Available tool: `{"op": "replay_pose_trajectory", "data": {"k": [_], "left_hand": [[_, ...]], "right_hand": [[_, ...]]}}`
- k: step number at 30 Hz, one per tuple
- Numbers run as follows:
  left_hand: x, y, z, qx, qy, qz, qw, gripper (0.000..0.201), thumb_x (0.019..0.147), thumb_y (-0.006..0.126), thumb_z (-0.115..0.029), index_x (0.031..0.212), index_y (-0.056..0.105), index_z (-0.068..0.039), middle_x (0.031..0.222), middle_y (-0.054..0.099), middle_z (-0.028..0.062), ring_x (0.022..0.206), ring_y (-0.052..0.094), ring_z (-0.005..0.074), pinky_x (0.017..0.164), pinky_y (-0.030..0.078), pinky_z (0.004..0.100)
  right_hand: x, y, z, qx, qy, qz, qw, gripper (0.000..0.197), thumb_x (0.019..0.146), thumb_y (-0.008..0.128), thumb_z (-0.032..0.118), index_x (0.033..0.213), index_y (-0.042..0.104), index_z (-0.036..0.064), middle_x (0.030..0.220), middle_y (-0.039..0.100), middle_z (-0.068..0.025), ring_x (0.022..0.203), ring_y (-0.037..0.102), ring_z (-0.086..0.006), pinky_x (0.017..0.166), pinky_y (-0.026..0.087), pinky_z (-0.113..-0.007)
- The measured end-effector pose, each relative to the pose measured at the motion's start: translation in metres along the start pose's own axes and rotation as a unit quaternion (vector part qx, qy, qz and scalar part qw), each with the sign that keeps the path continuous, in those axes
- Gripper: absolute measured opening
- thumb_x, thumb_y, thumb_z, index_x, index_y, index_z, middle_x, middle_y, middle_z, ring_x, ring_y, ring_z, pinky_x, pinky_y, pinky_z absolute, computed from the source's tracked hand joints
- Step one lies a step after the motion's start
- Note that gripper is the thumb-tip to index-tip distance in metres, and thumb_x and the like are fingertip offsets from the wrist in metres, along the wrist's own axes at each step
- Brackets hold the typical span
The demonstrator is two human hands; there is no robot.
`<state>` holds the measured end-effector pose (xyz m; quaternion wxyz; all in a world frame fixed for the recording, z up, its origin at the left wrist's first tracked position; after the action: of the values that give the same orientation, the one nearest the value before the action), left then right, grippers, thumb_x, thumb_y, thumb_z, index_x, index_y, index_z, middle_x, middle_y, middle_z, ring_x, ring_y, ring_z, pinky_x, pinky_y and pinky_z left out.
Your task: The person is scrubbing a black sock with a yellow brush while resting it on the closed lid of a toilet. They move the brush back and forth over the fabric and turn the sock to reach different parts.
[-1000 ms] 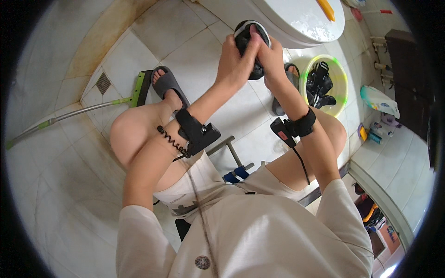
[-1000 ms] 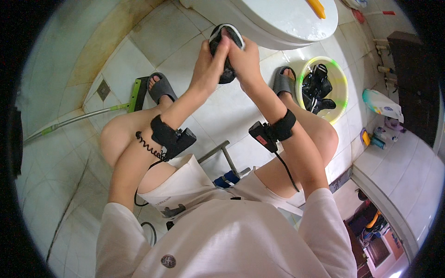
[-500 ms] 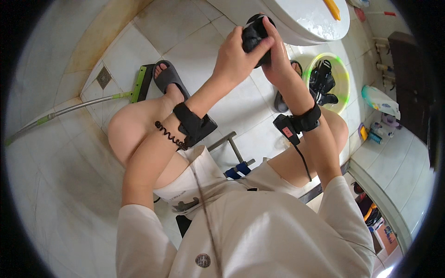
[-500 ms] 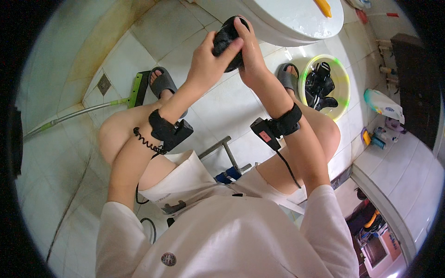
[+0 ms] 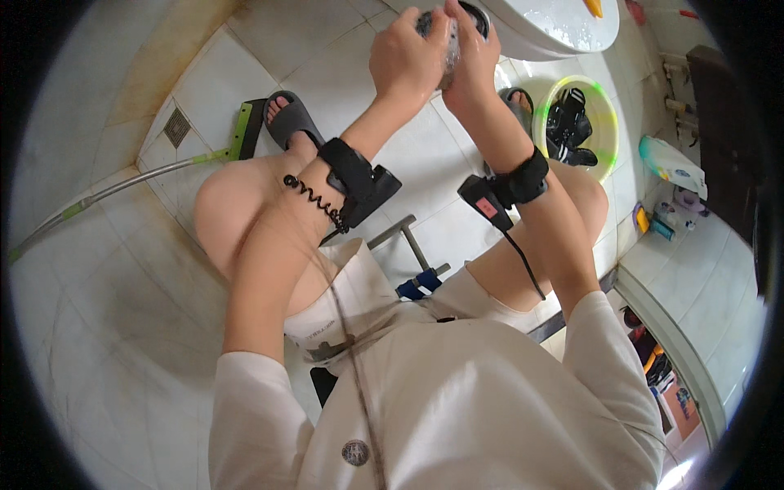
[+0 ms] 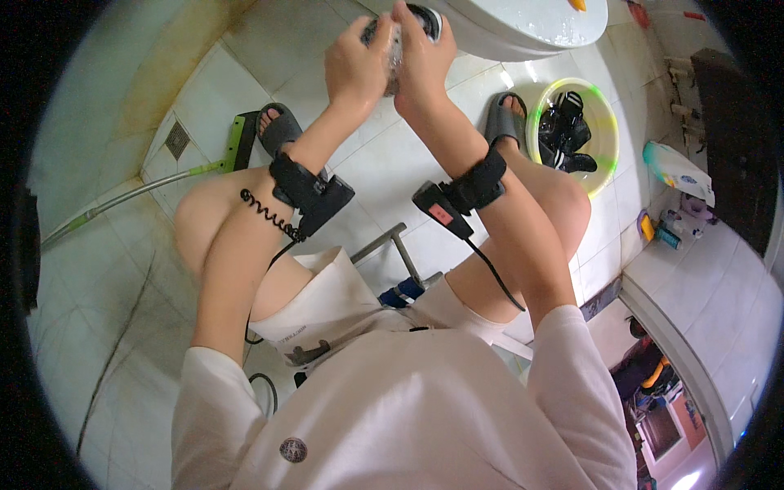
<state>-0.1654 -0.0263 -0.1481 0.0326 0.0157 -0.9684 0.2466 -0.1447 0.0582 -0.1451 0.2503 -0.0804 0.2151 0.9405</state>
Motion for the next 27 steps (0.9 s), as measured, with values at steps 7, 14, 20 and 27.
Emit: {"op": "replay_pose_trajectory", "data": {"k": [7,14,20,27], "left_hand": [[0.005,-0.01,-0.016,-0.051,-0.023,-0.01,0.998,0.039,0.082,0.044,-0.036,0.078,0.059,-0.001,0.071,0.058,0.0207,0.07,0.056,0.037,0.061,0.042,0.0411],[0.006,-0.005,-0.013,-0.045,-0.01,0.003,0.999,0.036,0.082,0.042,-0.033,0.077,0.059,-0.002,0.071,0.058,0.0198,0.07,0.056,0.0368,0.06,0.042,0.0411],[0.007,-0.005,-0.014,-0.076,-0.015,-0.008,0.997,0.037,0.083,0.042,-0.034,0.078,0.059,-0.001,0.071,0.058,0.0196,0.07,0.056,0.0367,0.06,0.043,0.04],[0.011,-0.001,-0.019,-0.226,-0.016,-0.031,0.974,0.033,0.081,0.05,-0.031,0.071,0.056,-0.001,0.061,0.058,0.0109,0.059,0.056,0.0227,0.057,0.043,0.0334]], "right_hand": [[-0.008,0.019,0.018,0.0,0.051,-0.061,0.997,0.014,0.079,0.057,0.015,0.087,0.052,0.0038,0.073,0.053,-0.0047,0.063,0.051,-0.0139,0.051,0.042,-0.025],[0.004,0.008,0.007,0.012,-0.009,-0.026,1.0,0.011,0.079,0.055,0.014,0.082,0.052,0.0032,0.069,0.052,-0.0031,0.059,0.049,-0.0125,0.049,0.04,-0.025],[0.004,0.01,0.013,-0.044,-0.015,-0.009,0.999,0.011,0.079,0.054,0.014,0.082,0.052,0.0035,0.068,0.051,-0.0019,0.058,0.047,-0.011,0.049,0.037,-0.024],[0.005,0.011,0.032,-0.063,-0.079,0.023,0.995,0.024,0.078,0.056,0.019,0.096,0.049,0.0051,0.079,0.052,-0.0039,0.068,0.049,-0.0113,0.057,0.04,-0.023]]}}
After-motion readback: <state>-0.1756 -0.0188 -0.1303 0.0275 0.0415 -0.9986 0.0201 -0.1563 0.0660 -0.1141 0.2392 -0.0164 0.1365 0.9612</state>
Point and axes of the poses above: each hand's wrist, its own x-axis towards the middle knuckle, its own y-axis out of the palm, z = x × y, the point moved 3 cm from there along x, towards the middle knuckle
